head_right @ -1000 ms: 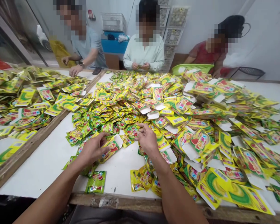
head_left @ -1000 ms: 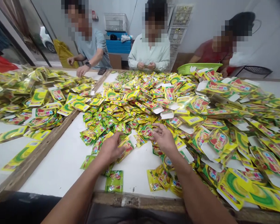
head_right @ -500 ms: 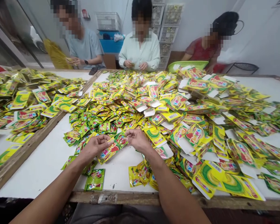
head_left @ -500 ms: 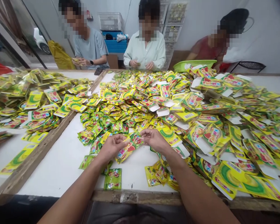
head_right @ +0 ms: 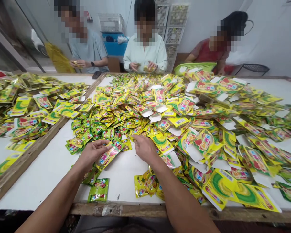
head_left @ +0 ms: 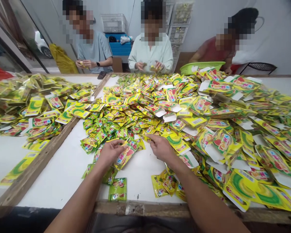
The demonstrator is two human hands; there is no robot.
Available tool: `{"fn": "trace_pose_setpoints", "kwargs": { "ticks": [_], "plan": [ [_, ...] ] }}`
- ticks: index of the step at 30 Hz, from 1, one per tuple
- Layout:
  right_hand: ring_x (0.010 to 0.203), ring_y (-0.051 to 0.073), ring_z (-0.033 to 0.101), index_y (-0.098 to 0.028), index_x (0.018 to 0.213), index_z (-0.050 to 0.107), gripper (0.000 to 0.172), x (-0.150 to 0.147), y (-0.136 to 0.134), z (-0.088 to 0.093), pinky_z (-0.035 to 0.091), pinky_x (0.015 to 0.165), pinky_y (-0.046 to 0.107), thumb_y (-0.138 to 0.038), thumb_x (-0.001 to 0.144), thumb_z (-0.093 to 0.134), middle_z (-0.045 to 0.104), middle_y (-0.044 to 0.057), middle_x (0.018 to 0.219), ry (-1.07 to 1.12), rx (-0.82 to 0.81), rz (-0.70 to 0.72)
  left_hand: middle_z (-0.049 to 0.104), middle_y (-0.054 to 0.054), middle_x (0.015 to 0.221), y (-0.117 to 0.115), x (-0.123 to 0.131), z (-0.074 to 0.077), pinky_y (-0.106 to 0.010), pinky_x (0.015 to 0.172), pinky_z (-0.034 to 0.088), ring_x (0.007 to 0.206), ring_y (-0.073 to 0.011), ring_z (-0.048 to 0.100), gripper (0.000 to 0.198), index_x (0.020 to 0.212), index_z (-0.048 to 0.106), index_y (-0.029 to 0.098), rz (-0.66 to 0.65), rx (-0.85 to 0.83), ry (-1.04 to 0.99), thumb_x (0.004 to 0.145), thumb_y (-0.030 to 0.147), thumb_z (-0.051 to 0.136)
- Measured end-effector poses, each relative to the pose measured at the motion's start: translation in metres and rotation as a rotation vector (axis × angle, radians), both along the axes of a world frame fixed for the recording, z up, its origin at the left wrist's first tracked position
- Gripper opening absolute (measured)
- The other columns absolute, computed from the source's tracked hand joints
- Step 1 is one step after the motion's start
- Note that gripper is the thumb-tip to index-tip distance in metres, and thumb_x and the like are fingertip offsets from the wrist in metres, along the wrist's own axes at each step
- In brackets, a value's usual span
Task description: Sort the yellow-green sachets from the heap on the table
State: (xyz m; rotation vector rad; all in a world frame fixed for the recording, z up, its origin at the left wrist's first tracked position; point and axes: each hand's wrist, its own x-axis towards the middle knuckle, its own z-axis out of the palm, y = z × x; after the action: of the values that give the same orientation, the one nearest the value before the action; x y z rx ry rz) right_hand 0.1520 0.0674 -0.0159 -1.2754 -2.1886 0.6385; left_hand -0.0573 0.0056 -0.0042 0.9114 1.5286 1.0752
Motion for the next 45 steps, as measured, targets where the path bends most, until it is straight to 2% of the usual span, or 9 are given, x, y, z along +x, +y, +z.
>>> {"fn": "trace_pose_setpoints", "kwargs": {
  "ticks": [3, 7, 16, 22, 26, 32, 35, 39, 45],
  "plan": [
    [0.069, 0.017, 0.058, -0.020, 0.107, 0.063, 0.033, 0.001, 0.006, 0.002, 0.048, 0.066, 0.031, -0.029, 0.078, 0.053, 0.065, 0.004, 0.079, 0.420, -0.195, -0.114, 0.049, 0.007, 0.046, -0.001, 0.002, 0.001, -0.019, 0.042, 0.026, 0.040, -0.0067, 0.039, 0.045, 0.085, 0.063, 0.014, -0.025, -0.012, 0.010, 0.054, 0.043, 0.077],
    [0.063, 0.013, 0.052, -0.017, 0.099, 0.062, 0.040, -0.009, 0.004, 0.002, 0.044, 0.058, 0.026, -0.038, 0.065, 0.065, 0.058, 0.000, 0.071, 0.759, -0.505, -0.004, 0.055, 0.003, 0.050, -0.002, 0.005, 0.004, -0.020, 0.042, 0.029, 0.041, -0.0086, 0.044, 0.048, 0.088, 0.065, 0.013, -0.073, 0.012, -0.030, 0.055, 0.046, 0.077],
    [0.050, 0.008, 0.034, -0.015, 0.091, 0.067, 0.030, 0.004, 0.001, 0.012, 0.026, 0.049, 0.021, -0.028, 0.066, 0.060, 0.043, -0.006, 0.055, 0.367, -0.587, 0.198, 0.064, -0.003, 0.062, -0.005, 0.009, 0.005, -0.022, 0.049, 0.037, 0.051, -0.0117, 0.053, 0.052, 0.090, 0.067, 0.012, -0.184, 0.036, -0.047, 0.054, 0.047, 0.078],
    [0.047, 0.008, 0.031, -0.016, 0.082, 0.069, 0.024, 0.002, -0.004, 0.022, 0.024, 0.047, 0.021, -0.019, 0.063, 0.054, 0.040, -0.007, 0.047, 0.166, -0.576, 0.200, 0.064, -0.001, 0.063, -0.006, 0.012, 0.002, -0.020, 0.046, 0.031, 0.049, -0.0085, 0.046, 0.042, 0.090, 0.069, 0.012, -0.304, 0.054, 0.036, 0.063, 0.044, 0.072],
    [0.050, 0.008, 0.037, -0.017, 0.069, 0.061, 0.009, -0.005, -0.006, 0.017, 0.029, 0.049, 0.021, -0.021, 0.061, 0.057, 0.044, -0.006, 0.052, 0.293, -0.518, 0.139, 0.066, -0.002, 0.068, -0.005, 0.016, 0.004, -0.020, 0.048, 0.035, 0.053, -0.0093, 0.049, 0.042, 0.095, 0.068, 0.012, -0.294, 0.065, 0.049, 0.064, 0.041, 0.073],
    [0.058, 0.011, 0.052, -0.018, 0.071, 0.056, 0.017, -0.015, -0.010, 0.011, 0.041, 0.057, 0.023, -0.026, 0.058, 0.065, 0.056, -0.003, 0.062, 0.538, -0.447, -0.006, 0.068, -0.003, 0.070, -0.001, 0.021, 0.007, -0.022, 0.056, 0.044, 0.058, -0.0117, 0.058, 0.046, 0.090, 0.068, 0.013, -0.157, 0.036, -0.189, 0.052, 0.036, 0.082],
    [0.060, 0.012, 0.054, -0.018, 0.073, 0.059, 0.010, -0.020, -0.015, 0.014, 0.042, 0.061, 0.024, -0.025, 0.066, 0.061, 0.059, -0.002, 0.063, 0.496, -0.362, 0.031, 0.067, -0.002, 0.066, 0.000, 0.020, 0.006, -0.021, 0.053, 0.042, 0.054, -0.0102, 0.056, 0.043, 0.086, 0.069, 0.012, -0.140, 0.055, -0.229, 0.052, 0.035, 0.082],
    [0.059, 0.012, 0.054, -0.019, 0.094, 0.056, 0.019, -0.021, -0.022, 0.018, 0.041, 0.058, 0.023, -0.028, 0.077, 0.054, 0.062, -0.002, 0.064, 0.479, -0.454, 0.090, 0.067, -0.004, 0.065, -0.001, 0.018, 0.007, -0.023, 0.054, 0.045, 0.056, -0.0134, 0.059, 0.045, 0.087, 0.069, 0.012, -0.120, 0.041, -0.244, 0.053, 0.039, 0.081],
    [0.047, 0.007, 0.044, -0.023, 0.103, 0.048, 0.037, -0.030, -0.030, 0.017, 0.033, 0.047, 0.018, -0.027, 0.070, 0.065, 0.052, -0.009, 0.055, 0.469, -0.580, 0.219, 0.069, -0.005, 0.070, -0.003, 0.017, 0.009, -0.025, 0.056, 0.046, 0.058, -0.0154, 0.060, 0.044, 0.090, 0.070, 0.012, -0.180, 0.073, -0.189, 0.059, 0.043, 0.077]
  ]
}}
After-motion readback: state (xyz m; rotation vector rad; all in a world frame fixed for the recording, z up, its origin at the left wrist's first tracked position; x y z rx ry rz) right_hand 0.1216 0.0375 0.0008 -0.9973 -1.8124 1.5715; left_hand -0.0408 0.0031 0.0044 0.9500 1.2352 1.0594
